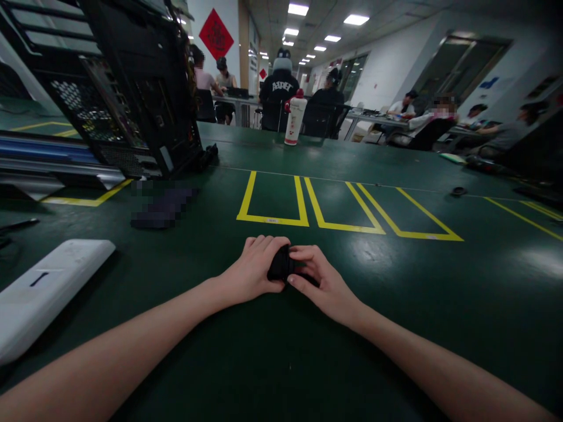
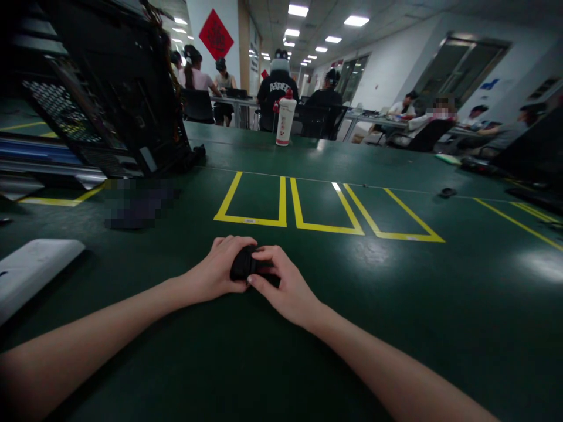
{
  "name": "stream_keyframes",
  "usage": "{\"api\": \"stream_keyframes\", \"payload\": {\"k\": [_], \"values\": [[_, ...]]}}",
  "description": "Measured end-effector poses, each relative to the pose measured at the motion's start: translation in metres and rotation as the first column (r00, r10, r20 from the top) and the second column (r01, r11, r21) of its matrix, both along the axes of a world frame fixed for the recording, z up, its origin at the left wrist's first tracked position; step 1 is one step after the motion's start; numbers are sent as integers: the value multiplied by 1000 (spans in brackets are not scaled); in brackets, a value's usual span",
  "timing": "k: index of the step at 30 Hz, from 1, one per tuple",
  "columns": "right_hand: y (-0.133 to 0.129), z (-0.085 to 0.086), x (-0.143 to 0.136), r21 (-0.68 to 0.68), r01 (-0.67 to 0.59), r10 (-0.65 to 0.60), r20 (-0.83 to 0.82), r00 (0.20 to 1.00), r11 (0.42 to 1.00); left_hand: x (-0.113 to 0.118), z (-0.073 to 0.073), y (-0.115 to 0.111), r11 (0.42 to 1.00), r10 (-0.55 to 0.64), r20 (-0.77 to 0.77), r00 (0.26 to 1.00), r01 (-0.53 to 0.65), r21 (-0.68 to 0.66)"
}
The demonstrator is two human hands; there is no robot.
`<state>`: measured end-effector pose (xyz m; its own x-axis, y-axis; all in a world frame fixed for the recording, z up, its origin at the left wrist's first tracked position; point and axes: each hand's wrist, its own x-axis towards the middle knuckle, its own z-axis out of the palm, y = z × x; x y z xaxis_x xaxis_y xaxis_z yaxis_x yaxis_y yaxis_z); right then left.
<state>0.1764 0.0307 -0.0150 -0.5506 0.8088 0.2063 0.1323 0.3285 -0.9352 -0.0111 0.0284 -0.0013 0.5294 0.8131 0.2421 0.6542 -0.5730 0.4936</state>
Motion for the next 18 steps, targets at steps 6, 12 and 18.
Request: {"api": "stream_keyframes", "payload": {"k": [6,12,18], "values": [[1,-1,-3,-84,78,-76,24,997,993,0,1,-1,1000,-1,4,1000,1,-12],[2,2,-1,-105,-7,13,53,998,994,-2,-1,-1,1000,-8,5,1000,8,-4],[3,-4,-1,-80,-25,21,-58,998,996,-2,-9,2,998,9,14,1000,-10,65]]}}
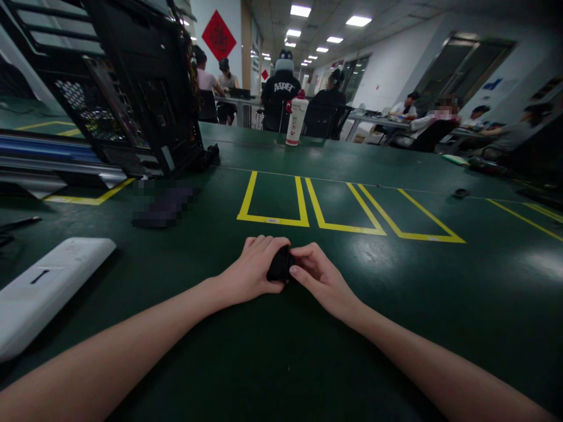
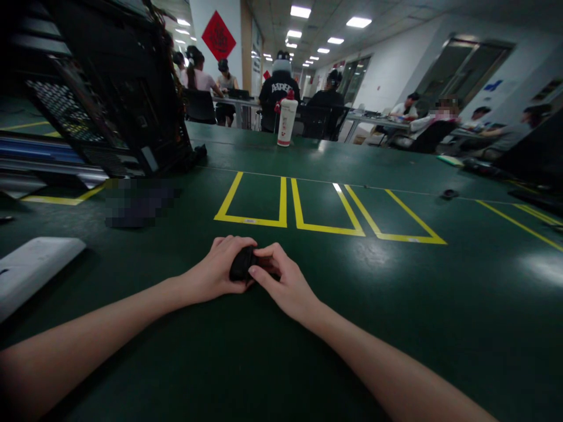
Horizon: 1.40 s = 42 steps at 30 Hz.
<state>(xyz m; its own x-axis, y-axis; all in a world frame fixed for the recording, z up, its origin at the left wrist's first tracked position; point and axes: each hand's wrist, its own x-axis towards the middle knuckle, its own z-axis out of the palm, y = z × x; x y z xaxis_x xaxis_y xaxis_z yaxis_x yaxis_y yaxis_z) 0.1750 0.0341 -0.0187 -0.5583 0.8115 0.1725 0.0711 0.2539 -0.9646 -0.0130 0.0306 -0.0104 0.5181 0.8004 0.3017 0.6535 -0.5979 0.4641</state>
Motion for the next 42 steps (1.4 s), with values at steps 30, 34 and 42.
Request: {"api": "stream_keyframes", "payload": {"k": [30,34,42], "values": [[0,6,2,12,-38,38,22,999,999,2,3,1,1000,2,18,1000,-1,-28],[0,5,0,-49,2,-2,5,1000,999,1,3,-1,999,-2,11,1000,2,-44],[0,6,3,-28,-54,56,40,998,998,2,12,-5,995,-7,9,1000,8,-95]]}}
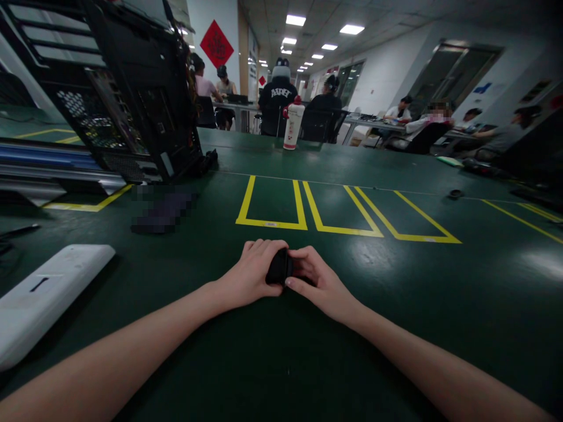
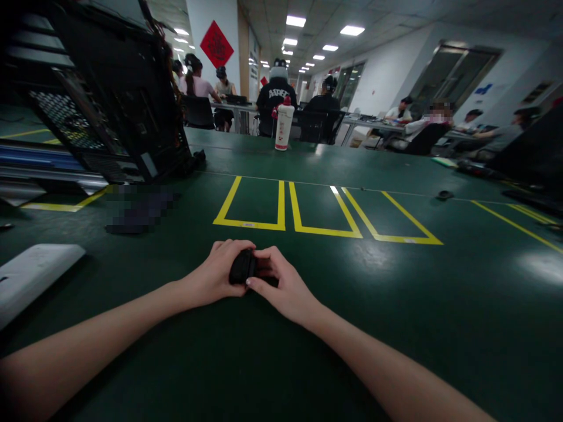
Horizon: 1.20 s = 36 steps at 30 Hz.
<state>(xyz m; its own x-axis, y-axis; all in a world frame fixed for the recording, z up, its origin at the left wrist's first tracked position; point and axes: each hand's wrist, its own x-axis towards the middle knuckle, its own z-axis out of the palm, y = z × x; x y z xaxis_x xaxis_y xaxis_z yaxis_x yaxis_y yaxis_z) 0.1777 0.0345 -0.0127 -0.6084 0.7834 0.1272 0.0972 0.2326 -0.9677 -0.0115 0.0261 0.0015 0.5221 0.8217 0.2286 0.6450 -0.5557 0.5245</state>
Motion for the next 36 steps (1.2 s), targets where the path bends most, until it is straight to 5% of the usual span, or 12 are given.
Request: {"api": "stream_keyframes", "payload": {"k": [10,19,25,32,36], "values": [[-1,-2,-3,-37,85,-84,25,996,996,0,0,1,1000,-3,3,1000,3,4],[-1,1,-1,24,29,-28,-40,999,999,0,-11,5,995,10,9,1000,-11,95],[0,2,-4,-77,91,-90,14,996,993,-1,0,1,1000,-10,-2,1000,10,15],[-2,2,-1,31,14,-14,-4,1000,999,-1,2,0,1000,-7,2,1000,7,13],[-2,2,-3,-19,57,-58,-14,998,998,0,2,0,1000,-5,9,1000,5,19]]}}
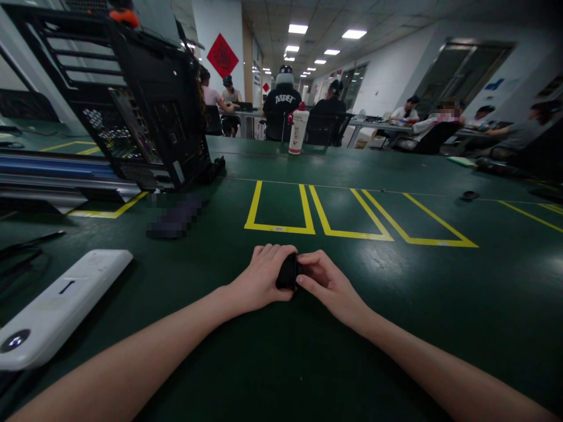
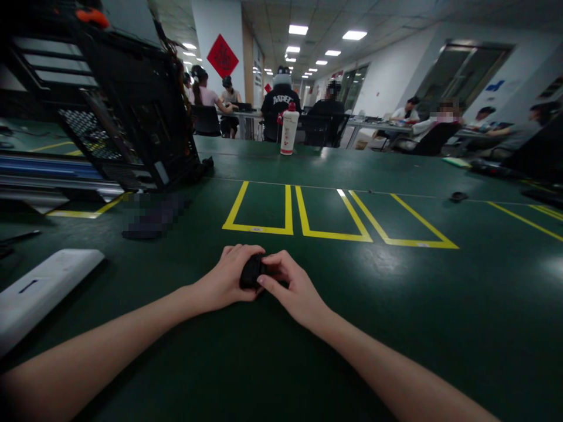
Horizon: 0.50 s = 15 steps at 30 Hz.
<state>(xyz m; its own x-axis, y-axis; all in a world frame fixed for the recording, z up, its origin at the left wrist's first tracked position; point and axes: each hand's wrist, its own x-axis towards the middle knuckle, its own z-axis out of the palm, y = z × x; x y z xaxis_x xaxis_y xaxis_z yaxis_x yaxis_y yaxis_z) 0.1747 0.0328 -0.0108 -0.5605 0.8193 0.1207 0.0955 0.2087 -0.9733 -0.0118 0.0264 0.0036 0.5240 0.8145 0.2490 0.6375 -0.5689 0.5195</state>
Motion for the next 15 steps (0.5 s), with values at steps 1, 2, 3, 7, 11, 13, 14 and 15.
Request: {"api": "stream_keyframes", "payload": {"k": [1,2,3,7,11,13,14,15], "values": [[0,0,0,-21,12,-12,2,1000,1000,0,0,0,1000,3,-1,1000,-3,-1],[1,0,-1,-41,22,-21,10,1000,999,0,0,0,1000,4,-2,1000,-4,-5],[1,0,-1,-57,29,-28,21,999,998,0,0,0,1000,3,-2,1000,-3,-10],[1,1,0,-44,-3,5,49,999,999,-1,0,0,1000,-5,-1,1000,5,-13],[0,-1,2,35,-42,42,-3,999,999,0,0,1,1000,0,-7,1000,0,5],[1,-2,1,32,-17,18,-27,999,999,0,-1,1,1000,-1,-2,1000,1,6],[1,-2,1,21,-3,3,-33,999,1000,0,-1,1,1000,-1,1,1000,1,5],[1,-2,0,7,11,-11,-34,999,1000,0,-1,1,1000,0,3,1000,0,3]]}}
